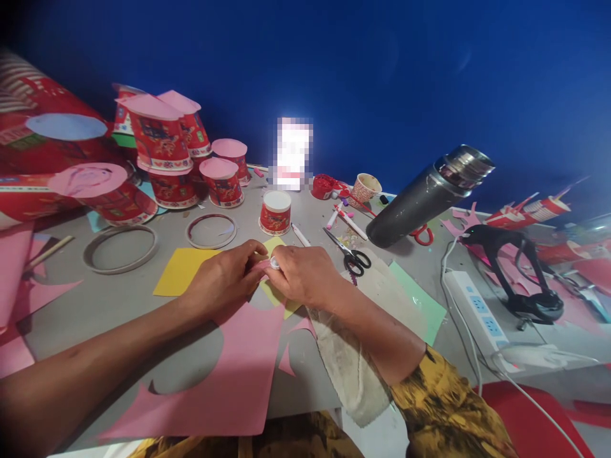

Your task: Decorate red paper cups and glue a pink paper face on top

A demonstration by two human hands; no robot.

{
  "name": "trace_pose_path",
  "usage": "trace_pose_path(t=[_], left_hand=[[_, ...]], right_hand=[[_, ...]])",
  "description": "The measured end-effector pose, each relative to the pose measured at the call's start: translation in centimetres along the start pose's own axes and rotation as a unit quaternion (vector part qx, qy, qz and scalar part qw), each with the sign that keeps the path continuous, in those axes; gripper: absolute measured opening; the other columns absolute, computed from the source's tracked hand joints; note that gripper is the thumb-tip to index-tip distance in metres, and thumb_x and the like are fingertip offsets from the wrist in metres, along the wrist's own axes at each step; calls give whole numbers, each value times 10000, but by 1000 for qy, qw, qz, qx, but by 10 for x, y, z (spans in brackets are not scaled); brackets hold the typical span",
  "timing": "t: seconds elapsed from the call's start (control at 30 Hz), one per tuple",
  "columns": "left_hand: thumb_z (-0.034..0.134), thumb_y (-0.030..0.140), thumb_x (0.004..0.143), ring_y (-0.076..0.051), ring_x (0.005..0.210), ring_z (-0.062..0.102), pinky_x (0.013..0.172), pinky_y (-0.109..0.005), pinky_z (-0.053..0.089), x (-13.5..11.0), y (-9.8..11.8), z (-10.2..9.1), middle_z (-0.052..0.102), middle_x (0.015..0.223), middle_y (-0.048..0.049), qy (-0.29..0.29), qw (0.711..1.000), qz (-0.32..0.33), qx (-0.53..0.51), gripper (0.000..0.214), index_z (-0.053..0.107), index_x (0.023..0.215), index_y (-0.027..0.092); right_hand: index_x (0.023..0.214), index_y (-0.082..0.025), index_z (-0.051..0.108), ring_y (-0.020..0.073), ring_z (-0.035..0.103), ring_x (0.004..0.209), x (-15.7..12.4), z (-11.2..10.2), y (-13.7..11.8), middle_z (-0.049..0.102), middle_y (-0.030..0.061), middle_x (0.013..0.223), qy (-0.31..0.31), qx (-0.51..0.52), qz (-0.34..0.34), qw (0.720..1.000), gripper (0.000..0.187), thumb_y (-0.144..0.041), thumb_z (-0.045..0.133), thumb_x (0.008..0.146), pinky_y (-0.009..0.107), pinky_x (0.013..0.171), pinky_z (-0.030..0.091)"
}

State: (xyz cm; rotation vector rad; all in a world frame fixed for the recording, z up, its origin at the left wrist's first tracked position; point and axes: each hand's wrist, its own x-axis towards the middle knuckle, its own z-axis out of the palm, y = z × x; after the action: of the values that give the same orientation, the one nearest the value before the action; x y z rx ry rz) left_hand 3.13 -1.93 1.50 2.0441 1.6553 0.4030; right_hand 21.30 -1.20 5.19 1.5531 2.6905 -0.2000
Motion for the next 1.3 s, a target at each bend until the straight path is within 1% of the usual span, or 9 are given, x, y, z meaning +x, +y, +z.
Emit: trace_pose_path(t=[0.2, 0.3, 0.47, 0.63, 0.8, 1.03, 1.17, 1.23, 1.3], left_hand=[[529, 285, 989, -255, 878, 746, 670, -334, 404, -1, 3, -3, 823, 1012, -34, -11, 1000, -7, 2, 244, 635, 1207, 254], [534, 269, 980, -247, 882, 747, 668, -327, 402, -1, 3, -3, 821, 1000, -29, -15, 1000, -9, 6, 235, 636, 1192, 261], [536, 293, 979, -252, 868, 741, 671, -339, 401, 0, 0, 0, 824, 1015, -28, -6, 1000, -3, 1, 235, 632, 1191, 259], [552, 241, 921, -248, 855, 726, 686, -343, 409, 0, -3, 2, 814, 1017, -27, -3, 1000, -3, -9, 273, 636, 1180, 256], [572, 264, 888, -225, 788, 681, 685, -336, 431, -1, -4, -3, 757, 891, 0, 9, 998, -18, -60, 232, 662, 1102, 258], [639, 402, 839, -169, 665, 599, 602, -295, 455, -1, -6, -6, 629, 760, 31, 52, 963, -12, -263, 255, 667, 1019, 224], [671, 458, 810, -157, 628, 574, 559, -281, 454, -3, -2, -9, 616, 751, 28, 49, 948, -25, -313, 308, 661, 1005, 219], [676, 476, 808, -154, 618, 562, 539, -278, 450, -4, -1, -11, 621, 761, 23, 44, 946, -29, -319, 325, 660, 1013, 224], [674, 474, 808, -159, 635, 565, 538, -277, 449, -5, -1, -12, 628, 770, 14, 46, 946, -30, -318, 318, 664, 1007, 227]], right_hand=[[1040, -187, 688, 211, 697, 816, -1, 8, 2, 799, 70, 946, 56, 44, -28, 997, 264, -423, 575, 1082, 324, 648, 245], [1055, -183, 680, 209, 688, 800, 0, 7, -1, 797, 74, 942, 32, 43, -35, 998, 256, -413, 568, 1081, 325, 640, 236], [952, -186, 690, 211, 653, 712, -4, 1, 6, 777, 78, 843, 18, 10, 8, 1000, 251, -399, 582, 1029, 328, 617, 206], [889, -215, 697, 202, 623, 685, -10, 0, 26, 728, 43, 735, 153, 89, 57, 983, 248, -389, 556, 994, 304, 645, 316], [1046, -227, 745, 200, 638, 689, -6, 7, 48, 762, 39, 820, 254, 142, 123, 949, 247, -394, 580, 968, 299, 678, 393], [1126, -219, 777, 237, 655, 763, 6, 18, 93, 770, 60, 883, 294, 200, 209, 911, 338, -377, 581, 901, 332, 728, 461], [1068, -179, 771, 198, 628, 718, 10, 19, 100, 764, 47, 883, 248, 324, 176, 896, 353, -370, 608, 820, 311, 700, 488], [1016, -187, 776, 173, 608, 670, 11, 19, 98, 755, 21, 840, 219, 349, 149, 899, 325, -365, 627, 788, 293, 675, 484], [975, -199, 780, 162, 599, 657, 12, 20, 97, 754, 9, 834, 229, 354, 148, 894, 300, -358, 648, 758, 290, 682, 483]])
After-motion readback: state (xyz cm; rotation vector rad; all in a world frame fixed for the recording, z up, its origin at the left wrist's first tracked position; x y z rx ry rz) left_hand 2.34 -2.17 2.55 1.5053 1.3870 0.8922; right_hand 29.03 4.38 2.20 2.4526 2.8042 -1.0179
